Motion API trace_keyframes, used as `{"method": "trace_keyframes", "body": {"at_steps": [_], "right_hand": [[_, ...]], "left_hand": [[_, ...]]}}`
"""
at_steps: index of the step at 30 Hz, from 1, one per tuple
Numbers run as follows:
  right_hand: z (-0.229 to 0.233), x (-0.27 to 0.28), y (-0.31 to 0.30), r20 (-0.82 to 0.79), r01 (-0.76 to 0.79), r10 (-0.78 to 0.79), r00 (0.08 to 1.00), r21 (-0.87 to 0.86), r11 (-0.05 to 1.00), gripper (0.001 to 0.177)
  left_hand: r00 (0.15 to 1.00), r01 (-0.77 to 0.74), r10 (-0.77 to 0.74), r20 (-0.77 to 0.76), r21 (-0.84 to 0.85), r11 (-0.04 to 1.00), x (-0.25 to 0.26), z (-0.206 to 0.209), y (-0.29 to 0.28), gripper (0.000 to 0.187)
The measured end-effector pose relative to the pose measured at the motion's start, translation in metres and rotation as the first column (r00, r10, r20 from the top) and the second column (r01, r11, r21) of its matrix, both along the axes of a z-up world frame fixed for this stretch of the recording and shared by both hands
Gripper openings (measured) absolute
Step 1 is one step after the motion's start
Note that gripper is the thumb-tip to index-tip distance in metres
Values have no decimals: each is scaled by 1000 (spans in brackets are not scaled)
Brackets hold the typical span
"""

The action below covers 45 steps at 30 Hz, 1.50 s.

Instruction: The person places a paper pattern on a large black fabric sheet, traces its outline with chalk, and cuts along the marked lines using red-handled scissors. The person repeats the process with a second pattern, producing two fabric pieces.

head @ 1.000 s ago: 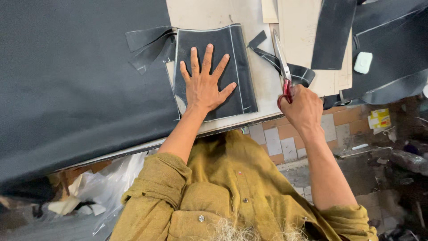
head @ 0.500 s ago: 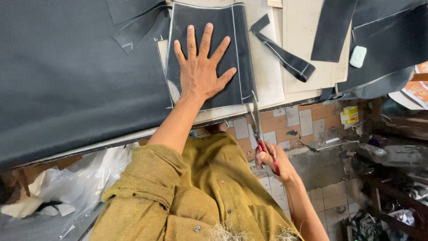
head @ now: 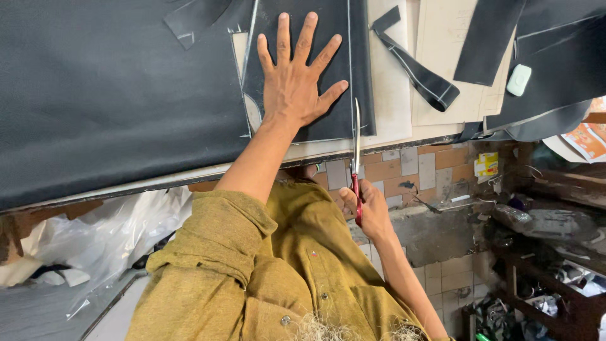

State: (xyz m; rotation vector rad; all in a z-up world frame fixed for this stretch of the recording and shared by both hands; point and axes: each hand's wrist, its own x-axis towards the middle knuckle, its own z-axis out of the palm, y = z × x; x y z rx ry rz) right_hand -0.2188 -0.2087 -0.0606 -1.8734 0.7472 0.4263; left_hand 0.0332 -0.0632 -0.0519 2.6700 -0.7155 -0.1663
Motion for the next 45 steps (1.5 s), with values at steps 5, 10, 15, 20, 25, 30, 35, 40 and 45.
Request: {"method": "trace_keyframes", "body": {"at_steps": [5, 10, 15, 20, 25, 30, 35, 40, 45], "right_hand": [[7, 3, 4, -79, 13, -17, 997, -61, 998, 45], [21, 5, 11, -57, 117, -115, 992, 36, 993, 45], [36, 30, 21, -81, 165, -164, 983, 15, 986, 50], [27, 63, 15, -32, 109, -110, 993, -38, 993, 50], [21, 68, 15, 2, 160, -161, 987, 99, 982, 46], [34, 67, 18, -6, 184, -184, 983, 86, 979, 41], [52, 91, 21, -30, 240, -240, 970, -18, 971, 51], [53, 107, 14, -86, 164, -171, 981, -82, 983, 60], [40, 106, 16, 37, 193, -201, 979, 163, 968, 56]], "left_hand": [[1000, -13, 13, 15, -15, 1000, -1, -4, 0, 71], [1000, -13, 13, 16, -22, 1000, -2, -8, -1, 68], [999, -25, 26, 22, -29, 999, 2, -8, -1, 67], [998, -19, 22, 51, -48, 999, -3, -10, 0, 64], [998, -22, 26, 56, -66, 998, -1, -11, 2, 62], [999, -14, 17, 33, -73, 997, 0, -11, 0, 60], [1000, -24, 25, 15, -69, 997, 2, -13, 1, 61], [999, -21, 25, 46, -81, 996, 1, -14, -1, 59], [999, -26, 29, 30, -79, 996, -1, -16, 2, 58]]}}
